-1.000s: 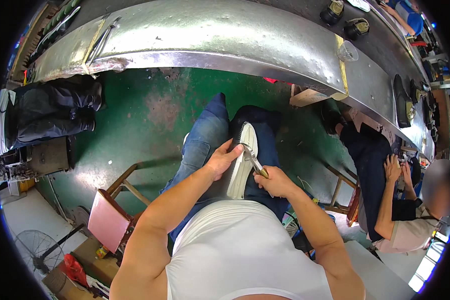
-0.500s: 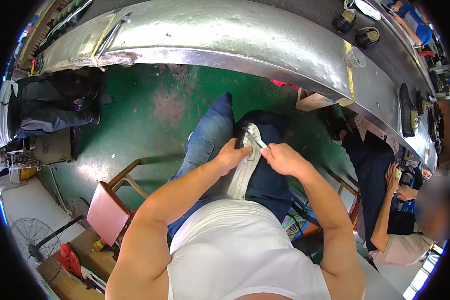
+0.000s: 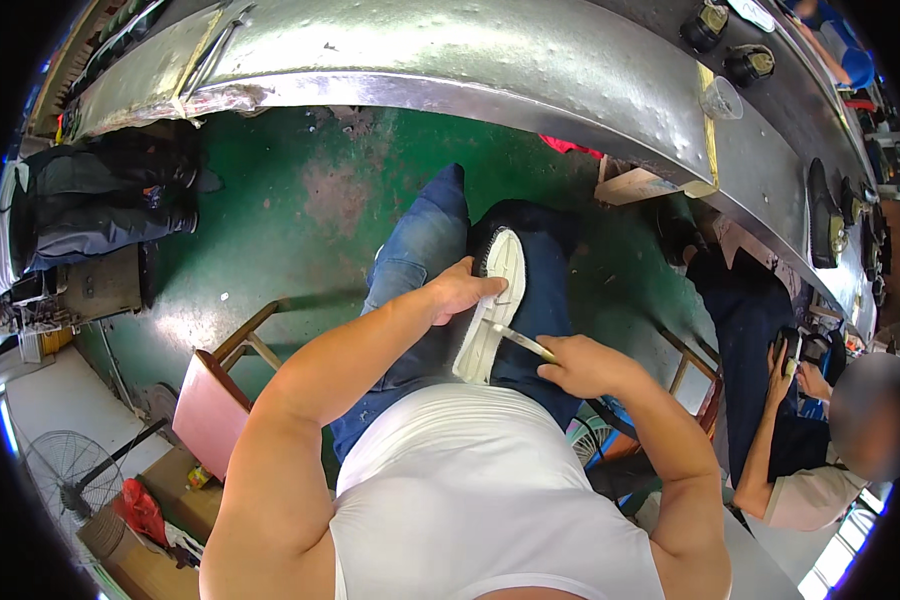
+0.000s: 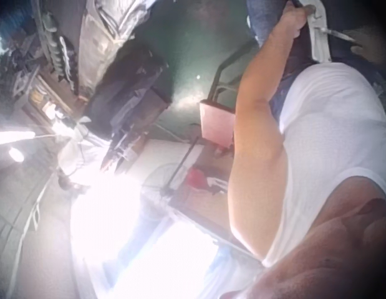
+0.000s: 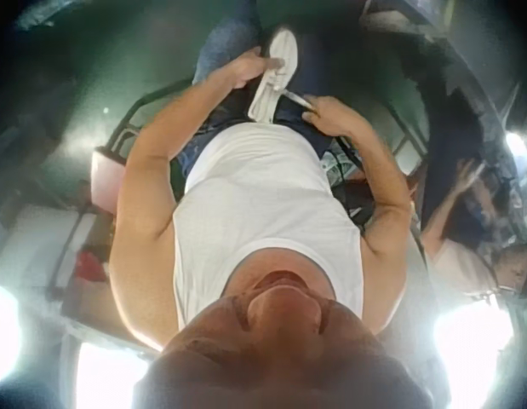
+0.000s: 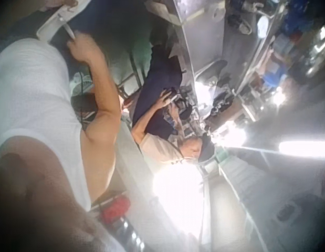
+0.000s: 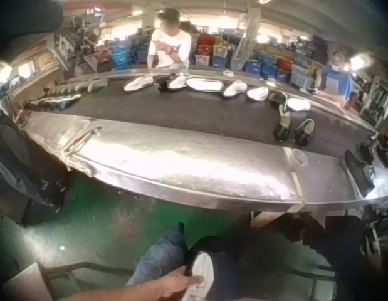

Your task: Manually fitting and cleaning shoe components on a lasting line.

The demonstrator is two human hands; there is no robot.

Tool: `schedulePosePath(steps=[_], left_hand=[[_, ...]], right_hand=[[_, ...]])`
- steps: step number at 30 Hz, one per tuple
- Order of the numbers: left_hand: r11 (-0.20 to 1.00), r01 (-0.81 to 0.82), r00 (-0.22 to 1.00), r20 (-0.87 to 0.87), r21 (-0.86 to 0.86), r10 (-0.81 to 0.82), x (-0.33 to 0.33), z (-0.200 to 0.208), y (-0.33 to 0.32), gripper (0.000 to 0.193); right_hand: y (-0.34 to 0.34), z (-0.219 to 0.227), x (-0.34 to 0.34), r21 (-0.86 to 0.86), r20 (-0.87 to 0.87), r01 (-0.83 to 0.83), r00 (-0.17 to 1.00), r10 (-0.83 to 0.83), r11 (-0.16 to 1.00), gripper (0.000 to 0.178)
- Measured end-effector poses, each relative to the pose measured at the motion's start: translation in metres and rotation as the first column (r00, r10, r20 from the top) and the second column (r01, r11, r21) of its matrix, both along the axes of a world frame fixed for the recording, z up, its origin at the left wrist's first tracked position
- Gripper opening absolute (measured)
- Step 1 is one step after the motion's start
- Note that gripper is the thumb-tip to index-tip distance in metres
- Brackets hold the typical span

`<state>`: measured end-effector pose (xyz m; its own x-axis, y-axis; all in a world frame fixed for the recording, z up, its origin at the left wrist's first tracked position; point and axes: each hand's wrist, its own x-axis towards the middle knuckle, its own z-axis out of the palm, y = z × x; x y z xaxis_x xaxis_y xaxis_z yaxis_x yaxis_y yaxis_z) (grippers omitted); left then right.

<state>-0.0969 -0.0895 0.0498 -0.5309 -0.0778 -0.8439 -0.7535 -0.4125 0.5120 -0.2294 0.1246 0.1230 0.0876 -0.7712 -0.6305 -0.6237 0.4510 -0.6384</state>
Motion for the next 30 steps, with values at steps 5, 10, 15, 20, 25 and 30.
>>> schedulePosePath(steps=[5,10,15,20,25,30], left_hand=[[0.994,-0.029,0.996,-0.087,0.107,0.038,0.004,-0.017,0.002,0.101],[0.999,-0.05,0.997,-0.058,-0.002,0.05,0.01,-0.032,0.007,0.094],[0.987,0.064,0.936,-0.334,-0.147,-0.11,0.048,-0.017,0.025,0.098],[0.986,-0.153,0.929,-0.329,0.07,0.167,0.043,-0.008,0.039,0.098],[0.784,-0.113,0.913,-0.376,-0.61,-0.161,0.054,-0.044,0.065,0.1],[0.855,0.218,0.855,-0.33,-0.47,-0.4,0.091,-0.022,0.062,0.115]], right_hand=[[-0.016,0.011,0.023,0.006,-0.253,-0.074,0.965,0.073,0.997,0.035],[0.02,-0.024,0.045,-0.249,-0.097,0.266,0.95,-0.297,0.931,0.026],[0.02,-0.013,0.03,0.222,0.056,0.2,0.975,-0.217,0.954,0.025],[0.044,-0.014,0.066,-0.277,-0.32,0.03,0.94,-0.122,0.96,0.02],[0.054,-0.017,0.047,-0.033,-0.043,0.079,0.996,-0.08,0.996,0.021],[0.057,-0.046,0.008,0.44,0.478,0.032,0.838,-0.265,0.897,0.031]])
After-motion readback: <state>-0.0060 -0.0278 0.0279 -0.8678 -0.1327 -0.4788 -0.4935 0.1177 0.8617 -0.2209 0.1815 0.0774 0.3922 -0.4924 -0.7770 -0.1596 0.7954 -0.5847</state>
